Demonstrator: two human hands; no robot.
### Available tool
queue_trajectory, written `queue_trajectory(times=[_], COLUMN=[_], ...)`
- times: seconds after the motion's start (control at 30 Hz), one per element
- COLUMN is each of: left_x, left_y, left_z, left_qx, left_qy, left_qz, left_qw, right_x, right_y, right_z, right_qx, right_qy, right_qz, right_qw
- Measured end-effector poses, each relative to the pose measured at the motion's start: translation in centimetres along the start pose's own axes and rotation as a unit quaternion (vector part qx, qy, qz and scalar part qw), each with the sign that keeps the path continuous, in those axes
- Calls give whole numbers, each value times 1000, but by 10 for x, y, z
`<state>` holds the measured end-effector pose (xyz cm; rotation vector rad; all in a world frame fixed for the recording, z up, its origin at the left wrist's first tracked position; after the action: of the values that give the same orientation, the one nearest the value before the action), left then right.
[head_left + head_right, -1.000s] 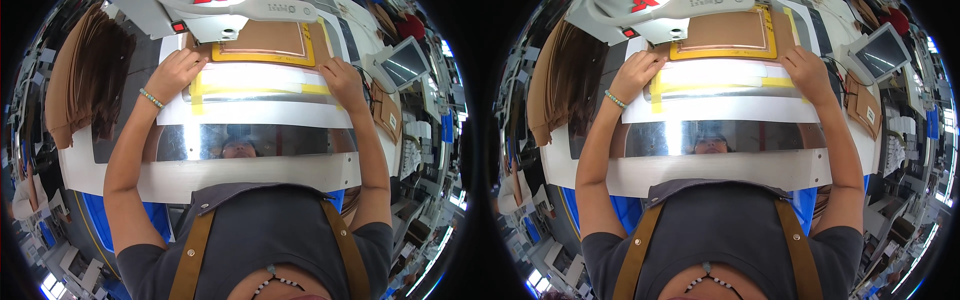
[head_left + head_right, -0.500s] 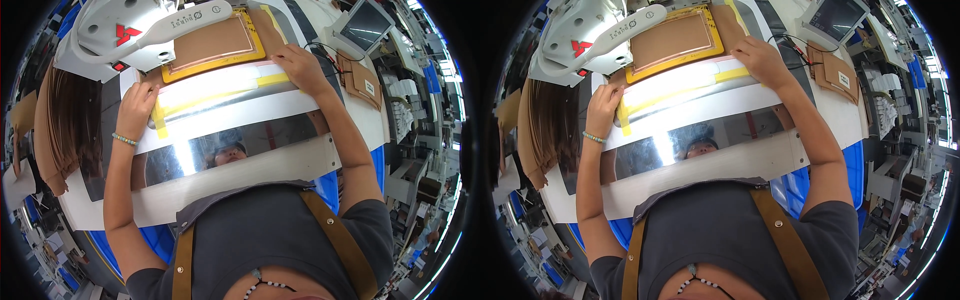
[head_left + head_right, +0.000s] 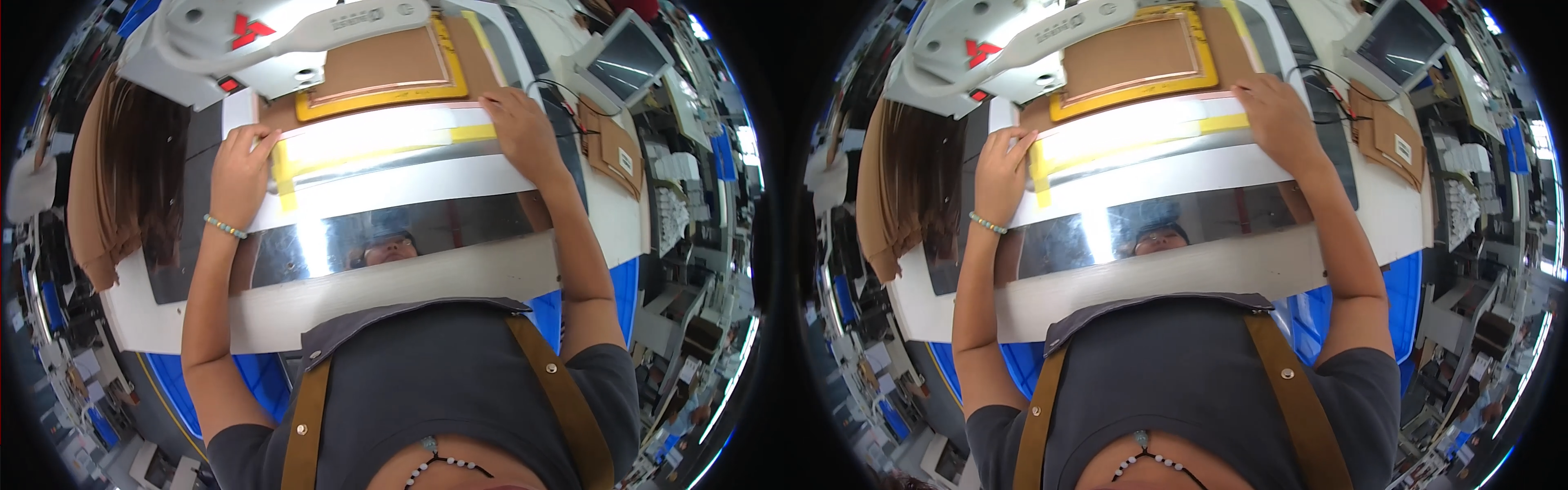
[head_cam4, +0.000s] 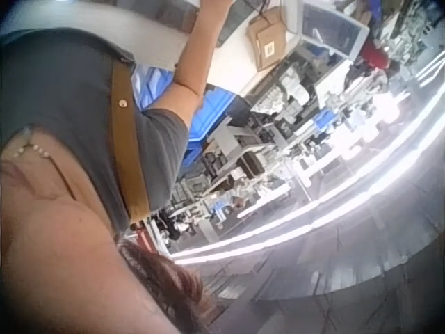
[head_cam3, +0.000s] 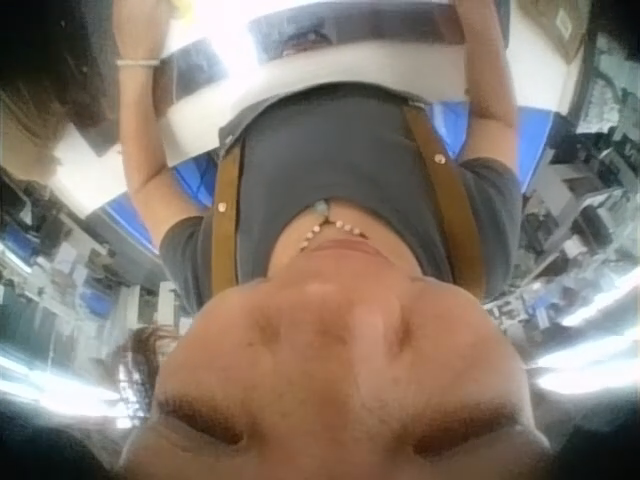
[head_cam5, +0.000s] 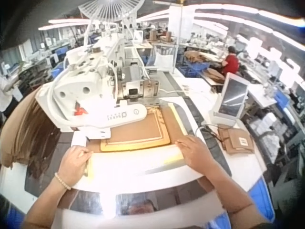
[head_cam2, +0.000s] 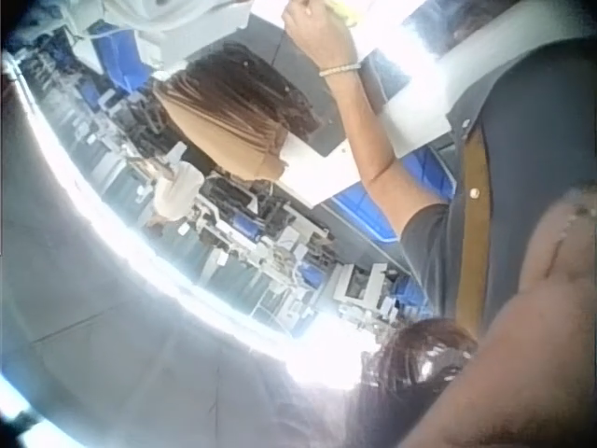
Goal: Using an industrial sewing machine to attach brand labels onto fabric or leather pieces.
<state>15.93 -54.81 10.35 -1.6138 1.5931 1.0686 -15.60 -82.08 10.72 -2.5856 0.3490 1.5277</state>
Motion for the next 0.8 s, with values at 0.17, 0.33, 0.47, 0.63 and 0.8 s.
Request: queue_trajectory(times=[0.17, 0.33, 0.47, 0.63, 0.8], left_x=[2, 10, 14, 10, 8], left_y=[8, 3, 6, 1, 2], left_z=[9, 18, 15, 16, 16], left_qx=[-71, -67, -65, -69, -67], left_qy=[1, -37, -34, -19, -23], left_qz=[17, -31, -22, -4, -3], left_qw=[997, 997, 997, 997, 997], right_x=[-5, 5, -1, -2, 1], right_y=[4, 3, 4, 1, 5], right_z=[17, 19, 19, 13, 20], right_qx=[78, 94, 84, 77, 78], right_qy=[-24, -72, -57, -23, -10], right_qz=[17, 46, 65, 27, 18], right_qw=[997, 992, 993, 996, 997])
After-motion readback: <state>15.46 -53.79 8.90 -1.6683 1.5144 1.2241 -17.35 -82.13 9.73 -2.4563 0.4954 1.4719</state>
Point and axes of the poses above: each hand's wrist, its own z-axis away from the middle knuckle, its own x-axis out of the palm, y = z × x, the point moved 5 cm from there along -z, towards the middle knuckle, and after that the axes turned 4 degrees about y, right-handed, at the moved point
